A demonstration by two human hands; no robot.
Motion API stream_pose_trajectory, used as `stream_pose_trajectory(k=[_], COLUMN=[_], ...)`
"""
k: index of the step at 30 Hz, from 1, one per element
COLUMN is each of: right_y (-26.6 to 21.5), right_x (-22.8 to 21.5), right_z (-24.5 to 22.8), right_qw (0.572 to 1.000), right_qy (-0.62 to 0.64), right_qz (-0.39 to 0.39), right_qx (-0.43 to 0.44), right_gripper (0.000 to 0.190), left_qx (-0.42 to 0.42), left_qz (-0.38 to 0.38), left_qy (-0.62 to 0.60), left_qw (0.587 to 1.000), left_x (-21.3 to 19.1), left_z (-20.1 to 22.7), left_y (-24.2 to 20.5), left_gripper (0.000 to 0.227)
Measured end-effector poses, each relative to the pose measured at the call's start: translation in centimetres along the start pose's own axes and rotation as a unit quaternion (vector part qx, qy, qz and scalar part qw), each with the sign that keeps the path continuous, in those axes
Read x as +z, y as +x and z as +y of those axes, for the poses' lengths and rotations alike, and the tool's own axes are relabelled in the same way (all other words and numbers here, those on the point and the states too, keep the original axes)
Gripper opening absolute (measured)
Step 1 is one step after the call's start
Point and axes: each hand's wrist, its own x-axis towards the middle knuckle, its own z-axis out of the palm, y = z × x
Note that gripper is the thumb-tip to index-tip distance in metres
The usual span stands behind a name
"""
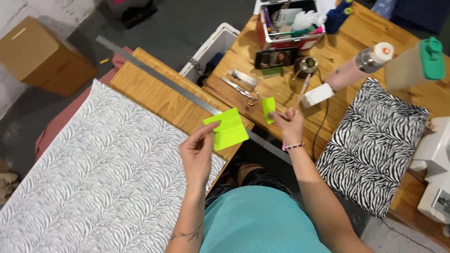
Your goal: The person folds a large piece of zebra-print fabric on a wooden table. They use a metal ruler to measure and align the fabric, then fold it into a smaller, neat stack. The person also handles a yellow sticky note and a pen, appearing to write or check measurements.
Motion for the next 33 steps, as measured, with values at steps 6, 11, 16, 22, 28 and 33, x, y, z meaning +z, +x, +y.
stream_pose_trajectory(k=[6, 11, 16, 22, 28, 33], right_y=[-6.8, -11.9, -11.3, -8.8, -4.5, -4.3], right_x=[4.1, 7.7, 9.6, 13.9, 16.2, 16.1], right_z=[-2.0, -6.0, -3.4, 4.1, 12.6, 11.6], right_qw=[0.985, 0.959, 0.935, 0.879, 0.913, 0.879], right_qy=[0.042, -0.016, -0.101, -0.284, -0.307, -0.398], right_qz=[-0.167, -0.284, -0.339, -0.384, -0.269, -0.260], right_qx=[-0.011, -0.018, -0.010, 0.003, 0.003, -0.029], right_gripper=[0.062, 0.059, 0.055, 0.046, 0.047, 0.045], left_qx=[0.020, -0.045, -0.099, -0.150, -0.206, -0.166], left_qz=[0.018, -0.042, 0.007, 0.073, -0.094, -0.257], left_qy=[0.011, 0.038, 0.048, 0.149, 0.321, 0.380], left_qw=[1.000, 0.997, 0.994, 0.975, 0.920, 0.873], left_x=[-1.6, -3.3, -6.4, -10.3, -11.3, -9.5], left_z=[-3.2, -5.4, -10.1, -16.2, -16.9, -13.6], left_y=[0.4, 0.8, 1.5, 2.7, 2.2, 2.6], left_gripper=[0.031, 0.038, 0.026, 0.026, 0.050, 0.077])
